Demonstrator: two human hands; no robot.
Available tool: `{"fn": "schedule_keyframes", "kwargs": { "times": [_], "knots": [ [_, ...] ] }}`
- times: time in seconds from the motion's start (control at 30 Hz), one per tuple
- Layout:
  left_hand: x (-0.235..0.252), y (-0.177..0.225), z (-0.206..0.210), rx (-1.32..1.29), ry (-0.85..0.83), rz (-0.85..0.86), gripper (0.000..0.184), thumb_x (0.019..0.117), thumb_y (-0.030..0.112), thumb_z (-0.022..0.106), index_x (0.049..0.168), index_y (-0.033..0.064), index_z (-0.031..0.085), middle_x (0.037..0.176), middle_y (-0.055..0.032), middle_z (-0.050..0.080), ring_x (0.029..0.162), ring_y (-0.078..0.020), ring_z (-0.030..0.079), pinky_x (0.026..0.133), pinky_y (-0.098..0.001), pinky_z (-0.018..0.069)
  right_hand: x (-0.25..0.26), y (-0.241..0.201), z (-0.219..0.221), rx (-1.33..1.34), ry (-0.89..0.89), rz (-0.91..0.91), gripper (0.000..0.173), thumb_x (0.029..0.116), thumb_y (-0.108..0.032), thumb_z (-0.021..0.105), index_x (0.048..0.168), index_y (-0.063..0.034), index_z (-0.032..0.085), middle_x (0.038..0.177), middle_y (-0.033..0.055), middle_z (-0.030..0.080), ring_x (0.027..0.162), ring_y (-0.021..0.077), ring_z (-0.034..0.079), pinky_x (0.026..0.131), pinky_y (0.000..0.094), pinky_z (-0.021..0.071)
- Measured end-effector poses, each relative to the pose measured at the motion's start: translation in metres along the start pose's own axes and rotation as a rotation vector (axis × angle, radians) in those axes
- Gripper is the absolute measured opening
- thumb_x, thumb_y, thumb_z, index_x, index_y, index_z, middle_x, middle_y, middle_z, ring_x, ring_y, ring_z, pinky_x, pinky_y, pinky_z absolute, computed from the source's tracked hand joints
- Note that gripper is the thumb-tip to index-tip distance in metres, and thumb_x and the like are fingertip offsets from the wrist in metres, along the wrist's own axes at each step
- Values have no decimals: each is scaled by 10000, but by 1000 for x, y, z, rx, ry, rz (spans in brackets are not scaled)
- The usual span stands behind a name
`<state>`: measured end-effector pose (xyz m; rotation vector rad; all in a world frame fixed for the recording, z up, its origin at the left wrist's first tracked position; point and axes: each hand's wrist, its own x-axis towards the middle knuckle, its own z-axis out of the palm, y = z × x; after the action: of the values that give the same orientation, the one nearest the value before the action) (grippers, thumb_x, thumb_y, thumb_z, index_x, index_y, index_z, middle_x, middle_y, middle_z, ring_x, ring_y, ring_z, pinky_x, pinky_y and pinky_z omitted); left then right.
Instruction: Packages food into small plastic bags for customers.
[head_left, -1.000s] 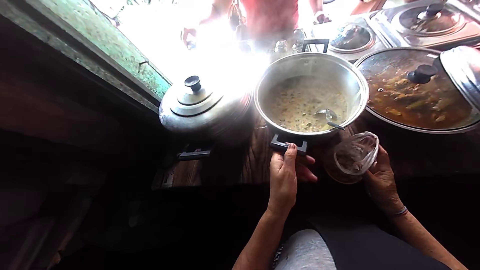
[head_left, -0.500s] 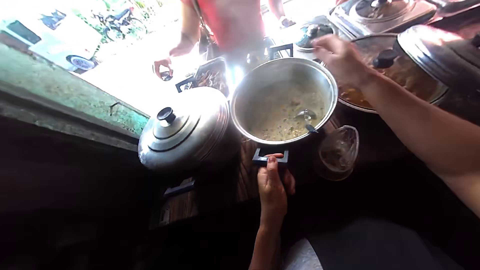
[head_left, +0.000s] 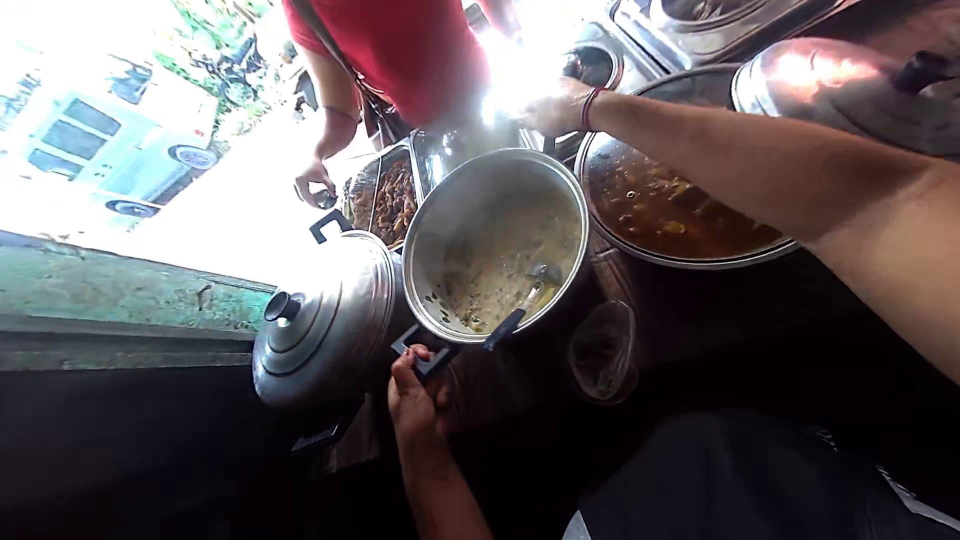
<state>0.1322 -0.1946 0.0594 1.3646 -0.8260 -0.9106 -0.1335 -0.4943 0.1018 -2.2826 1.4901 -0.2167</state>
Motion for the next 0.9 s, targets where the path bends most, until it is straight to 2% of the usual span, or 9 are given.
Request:
{"fn": "schedule_keyframes", "kwargs": {
  "times": [0.2, 0.37, 0.43, 0.5, 0.53, 0.6, 0.67, 0.73, 0.9],
  "knots": [
    [28, 13, 1, 106, 48, -71, 442, 1117, 209, 238, 801, 168, 544, 544, 95, 502, 360, 31, 357, 337, -115, 286, -23, 24, 2, 71, 41, 36, 418, 1087, -308, 428, 1154, 48, 636, 1226, 270, 627, 1225, 431, 579, 976, 628, 435],
    [5, -11, -4, 48, 89, -143, 628, 1095, 494, 48, 1004, 150, 565, 590, 78, 561, 433, -16, 467, 397, -180, 396, -65, 20, 5, 158, 293, -42, 426, 1055, -351, 507, 1296, -22, 629, 1358, 256, 571, 1295, 438, 537, 1031, 659, 413],
    [-22, -29, 3, 187, 15, -269, 583, 1122, 356, 82, 1139, 67, 588, 610, 51, 576, 464, -39, 532, 419, -204, 468, -115, 20, 7, 164, 379, -176, 426, 1078, -396, 430, 1122, -45, 668, 1059, 188, 648, 1004, 366, 640, 870, 598, 472],
    [-53, -45, 14, 415, -257, -416, 399, 1113, 194, 298, 1349, -10, 546, 751, -28, 652, 553, -89, 602, 499, -259, 536, -172, 20, 29, 193, 297, -242, 480, 1076, -434, 368, 887, -95, 652, 700, 66, 581, 624, 248, 599, 574, 523, 469],
    [-65, -53, 20, 471, -420, -459, 400, 1098, 196, 388, 1420, -14, 496, 838, -63, 685, 602, -110, 634, 547, -290, 564, -199, 17, 48, 222, 180, -227, 510, 1082, -465, 342, 893, -124, 671, 649, 21, 593, 556, 197, 609, 512, 481, 505],
    [-82, -68, 33, 422, -607, -443, 474, 1075, 218, 489, 1467, -40, 421, 914, -87, 707, 638, -100, 650, 584, -287, 575, -231, 13, 95, 333, -57, -140, 554, 1092, -483, 308, 1092, -101, 709, 758, 46, 692, 660, 197, 680, 610, 480, 557],
    [-85, -73, 41, 310, -634, -427, 485, 1060, 148, 499, 1477, -63, 372, 957, -105, 683, 624, -94, 639, 576, -279, 577, -243, 7, 135, 525, -203, -35, 604, 1098, -479, 273, 1309, -56, 648, 1034, 141, 722, 941, 240, 699, 858, 517, 538],
    [-79, -72, 42, 269, -580, -404, 462, 1029, 79, 509, 1458, -62, 407, 992, -120, 677, 634, -109, 648, 578, -292, 588, -248, -12, 164, 653, -175, 30, 639, 1087, -529, 246, 1249, -73, 663, 999, 94, 709, 929, 154, 689, 841, 438, 561],
    [-53, -55, 4, 442, -482, -392, 386, 1043, 99, 492, 1403, -41, 500, 976, -123, 676, 638, -118, 639, 605, -309, 582, -241, -62, 180, 713, -170, 114, 580, 1098, -485, 279, 1175, -62, 668, 906, 57, 667, 843, 102, 659, 773, 386, 553]
  ]
}}
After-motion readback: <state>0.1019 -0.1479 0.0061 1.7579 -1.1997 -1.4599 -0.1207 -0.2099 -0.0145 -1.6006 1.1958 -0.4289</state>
